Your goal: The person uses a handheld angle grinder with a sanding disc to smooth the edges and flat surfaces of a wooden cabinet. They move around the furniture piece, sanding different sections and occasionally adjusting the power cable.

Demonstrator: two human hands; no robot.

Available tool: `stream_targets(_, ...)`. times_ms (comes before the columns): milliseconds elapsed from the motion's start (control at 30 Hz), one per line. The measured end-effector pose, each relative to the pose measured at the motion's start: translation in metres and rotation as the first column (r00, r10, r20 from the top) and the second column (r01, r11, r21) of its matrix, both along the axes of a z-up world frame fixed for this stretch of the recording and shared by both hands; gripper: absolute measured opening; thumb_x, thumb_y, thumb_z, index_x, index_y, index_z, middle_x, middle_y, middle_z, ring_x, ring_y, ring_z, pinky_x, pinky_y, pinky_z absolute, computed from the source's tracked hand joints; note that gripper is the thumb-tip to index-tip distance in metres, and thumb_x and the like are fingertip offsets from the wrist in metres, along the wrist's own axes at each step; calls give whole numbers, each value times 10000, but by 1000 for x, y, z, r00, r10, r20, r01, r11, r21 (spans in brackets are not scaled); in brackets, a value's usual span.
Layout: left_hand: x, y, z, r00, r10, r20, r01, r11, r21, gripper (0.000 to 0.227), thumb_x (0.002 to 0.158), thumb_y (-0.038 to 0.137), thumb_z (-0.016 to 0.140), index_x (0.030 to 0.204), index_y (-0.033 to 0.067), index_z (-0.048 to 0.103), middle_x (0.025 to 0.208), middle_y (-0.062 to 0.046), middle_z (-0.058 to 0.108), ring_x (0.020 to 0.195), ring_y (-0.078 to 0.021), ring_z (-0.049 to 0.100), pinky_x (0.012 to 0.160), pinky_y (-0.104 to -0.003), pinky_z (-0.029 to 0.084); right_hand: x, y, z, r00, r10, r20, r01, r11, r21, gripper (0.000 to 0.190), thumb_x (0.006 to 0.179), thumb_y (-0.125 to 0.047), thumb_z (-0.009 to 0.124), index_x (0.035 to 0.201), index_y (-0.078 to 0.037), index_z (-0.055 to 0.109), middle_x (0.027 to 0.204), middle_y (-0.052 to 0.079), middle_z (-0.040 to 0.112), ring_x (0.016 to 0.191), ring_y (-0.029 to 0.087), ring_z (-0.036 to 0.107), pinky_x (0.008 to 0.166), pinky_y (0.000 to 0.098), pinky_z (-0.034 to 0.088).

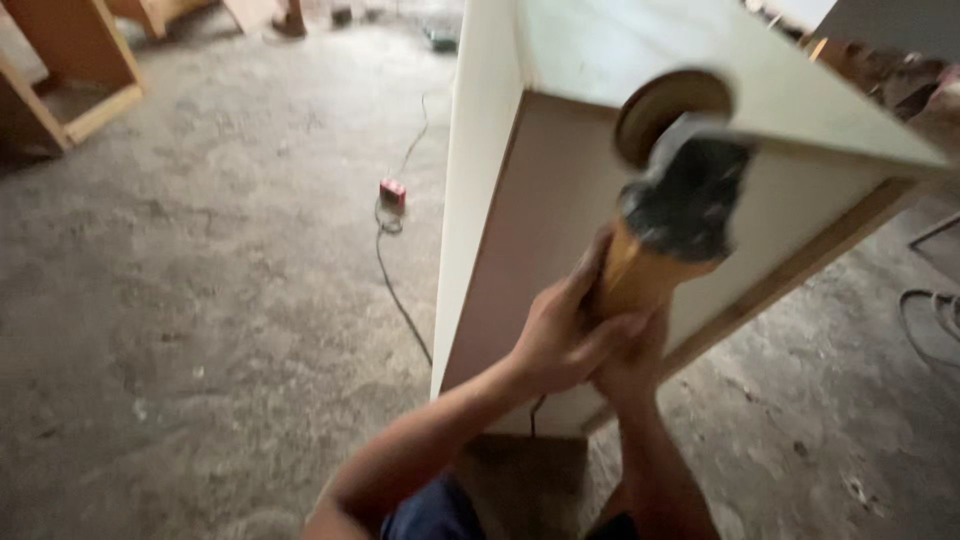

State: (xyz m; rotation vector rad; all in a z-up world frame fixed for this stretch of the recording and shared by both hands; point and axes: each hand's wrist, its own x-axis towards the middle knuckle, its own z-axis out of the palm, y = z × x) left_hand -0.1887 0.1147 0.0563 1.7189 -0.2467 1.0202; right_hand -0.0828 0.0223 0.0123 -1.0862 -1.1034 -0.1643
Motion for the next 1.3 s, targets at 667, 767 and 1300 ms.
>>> stream_targets(667, -1, 32, -21, 996, -81, 27, 85, 971, -224, 849, 962, 64, 664, 1655, -8, 180, 1410, -198, 627, 1291, -238, 624, 1069, -347, 525, -13, 34, 9, 993, -115, -12, 103, 929, -355, 725, 779, -264, 851, 1356, -31, 479, 1165, 143, 737, 1064, 269, 764, 835, 382, 634)
stream_targets(767, 14, 22, -24, 984, -178, -6, 169, 944, -285, 762, 967, 95, 679, 1602, -27, 275, 1336, -191, 654, 1235, -236, 643, 1022, -362, 555, 0, 23, 5, 983, -126, -134, 55, 897, -439, 625, 812, -270, 835, 1306, -31, 536, 1159, 138, 742, 1043, 261, 780, 829, 374, 675)
stream_targets(1300, 83, -37, -16, 977, -181, -111, 159, 970, -182, 754, 954, 206, 694, 1557, -60, 329, 1340, -199, 642, 1271, -236, 597, 1045, -356, 513, 65, -42, -17, 981, -124, -151, 91, 973, -213, 778, 753, -139, 851, 1386, -39, 410, 1214, 116, 645, 1079, 227, 688, 836, 359, 620)
